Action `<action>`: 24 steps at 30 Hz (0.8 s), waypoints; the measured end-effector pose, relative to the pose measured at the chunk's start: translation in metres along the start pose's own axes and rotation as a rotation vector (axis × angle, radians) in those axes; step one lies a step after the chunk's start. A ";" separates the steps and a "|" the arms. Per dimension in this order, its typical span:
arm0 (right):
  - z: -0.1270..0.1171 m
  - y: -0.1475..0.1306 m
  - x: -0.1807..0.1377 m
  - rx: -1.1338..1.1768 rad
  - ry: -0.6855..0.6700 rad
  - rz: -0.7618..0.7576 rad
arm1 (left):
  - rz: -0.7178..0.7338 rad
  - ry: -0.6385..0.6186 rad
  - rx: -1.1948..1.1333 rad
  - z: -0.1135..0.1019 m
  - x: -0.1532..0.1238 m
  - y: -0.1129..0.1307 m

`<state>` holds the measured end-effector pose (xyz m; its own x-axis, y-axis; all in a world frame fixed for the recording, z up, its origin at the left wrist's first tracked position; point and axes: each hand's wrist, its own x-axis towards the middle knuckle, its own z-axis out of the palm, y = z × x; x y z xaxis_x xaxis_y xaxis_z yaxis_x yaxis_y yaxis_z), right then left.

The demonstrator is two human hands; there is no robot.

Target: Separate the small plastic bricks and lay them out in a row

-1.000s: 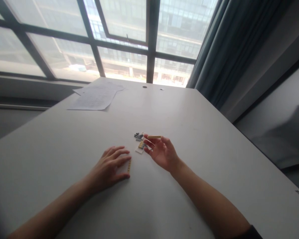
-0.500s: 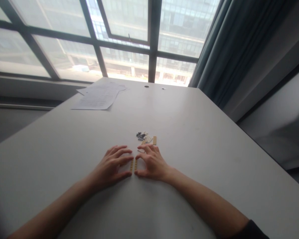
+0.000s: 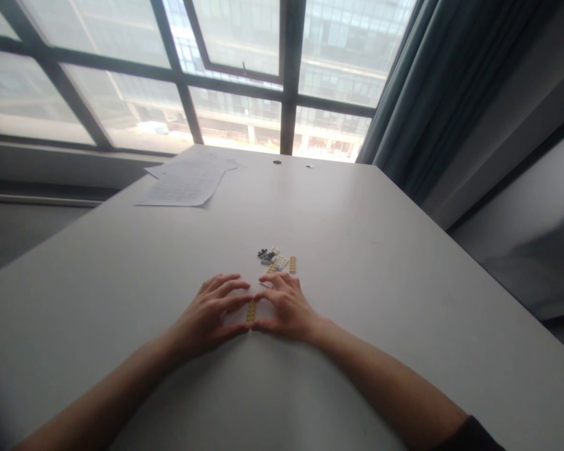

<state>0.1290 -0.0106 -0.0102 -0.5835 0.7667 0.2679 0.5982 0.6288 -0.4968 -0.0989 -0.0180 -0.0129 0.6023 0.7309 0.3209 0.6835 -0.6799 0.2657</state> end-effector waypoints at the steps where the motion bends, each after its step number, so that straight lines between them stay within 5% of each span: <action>1: 0.000 0.000 0.000 0.001 0.002 -0.003 | 0.000 -0.002 0.002 0.000 0.000 0.000; 13: -0.011 0.009 -0.001 0.006 0.062 0.027 | 0.003 -0.016 -0.004 -0.001 -0.001 -0.002; 18: -0.031 0.042 0.005 -0.131 0.189 0.239 | 0.004 -0.040 0.003 -0.001 0.001 -0.001; 24: -0.041 0.075 0.017 -0.152 0.051 0.380 | 0.006 -0.034 0.019 0.000 0.000 -0.001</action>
<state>0.1864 0.0549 -0.0094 -0.2792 0.9512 0.1314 0.8427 0.3083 -0.4414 -0.0999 -0.0169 -0.0130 0.6199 0.7287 0.2910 0.6875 -0.6832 0.2461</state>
